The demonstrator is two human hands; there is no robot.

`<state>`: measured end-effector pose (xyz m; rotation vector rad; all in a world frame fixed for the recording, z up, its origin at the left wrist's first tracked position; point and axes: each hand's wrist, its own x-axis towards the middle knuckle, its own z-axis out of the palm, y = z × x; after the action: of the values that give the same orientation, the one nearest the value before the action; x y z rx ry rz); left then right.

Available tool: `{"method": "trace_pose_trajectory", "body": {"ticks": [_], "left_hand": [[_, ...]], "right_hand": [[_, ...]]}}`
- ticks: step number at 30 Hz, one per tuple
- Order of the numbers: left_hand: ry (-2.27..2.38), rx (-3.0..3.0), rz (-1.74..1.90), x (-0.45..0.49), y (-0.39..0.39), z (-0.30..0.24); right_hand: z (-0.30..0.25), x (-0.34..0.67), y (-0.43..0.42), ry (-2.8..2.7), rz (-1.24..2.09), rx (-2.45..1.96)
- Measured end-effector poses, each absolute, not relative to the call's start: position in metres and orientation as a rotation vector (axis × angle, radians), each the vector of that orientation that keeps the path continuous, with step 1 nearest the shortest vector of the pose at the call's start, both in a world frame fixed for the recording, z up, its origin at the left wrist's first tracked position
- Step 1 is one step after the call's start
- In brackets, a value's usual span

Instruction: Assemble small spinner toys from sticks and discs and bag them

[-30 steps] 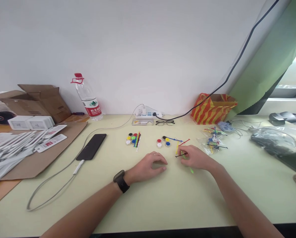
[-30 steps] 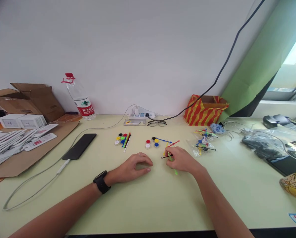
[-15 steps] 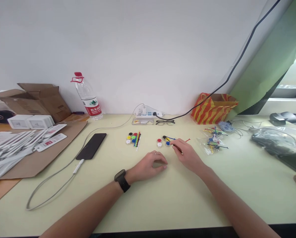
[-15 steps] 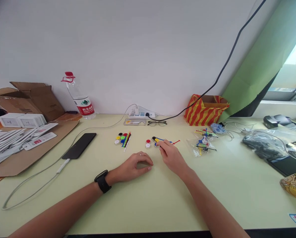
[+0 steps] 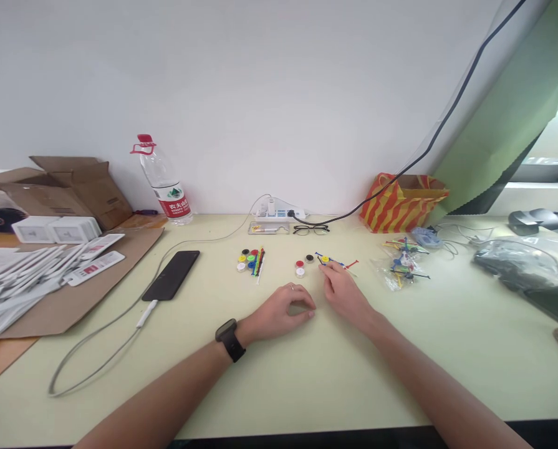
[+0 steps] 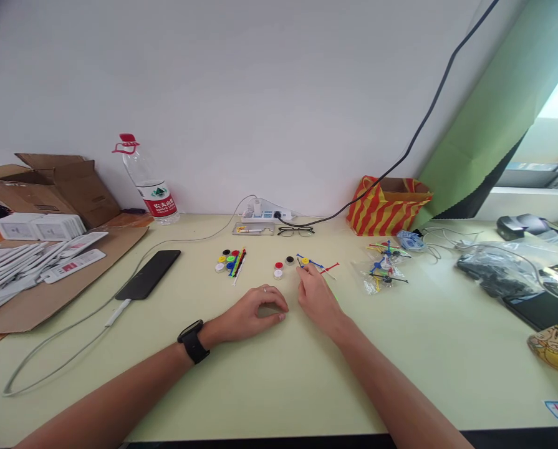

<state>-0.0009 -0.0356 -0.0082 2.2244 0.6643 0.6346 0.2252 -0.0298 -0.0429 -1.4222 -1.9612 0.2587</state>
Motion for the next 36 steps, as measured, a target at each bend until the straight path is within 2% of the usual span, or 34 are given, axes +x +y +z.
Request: {"method": "trace_pose_trajectory", "body": {"ticks": [10, 18, 29, 36], "left_hand": [[0.675, 2.243, 0.649, 0.000, -0.038, -0.010], [1.071, 2.321, 0.806, 0.003, -0.036, -0.021], [1.057, 2.404, 0.698, -0.001, -0.031, -0.030], [1.138, 2.221, 0.823, 0.000, -0.027, -0.027]], "right_hand": [[-0.044, 0.227, -0.026, -1.927, 0.238, -1.318], [-0.044, 0.224, -0.026, -1.947, 0.230, -1.248], [-0.039, 0.226, -0.028, -1.996, 0.300, -1.273], [-0.021, 0.225, -0.037, -1.910, 0.351, -1.355]]}}
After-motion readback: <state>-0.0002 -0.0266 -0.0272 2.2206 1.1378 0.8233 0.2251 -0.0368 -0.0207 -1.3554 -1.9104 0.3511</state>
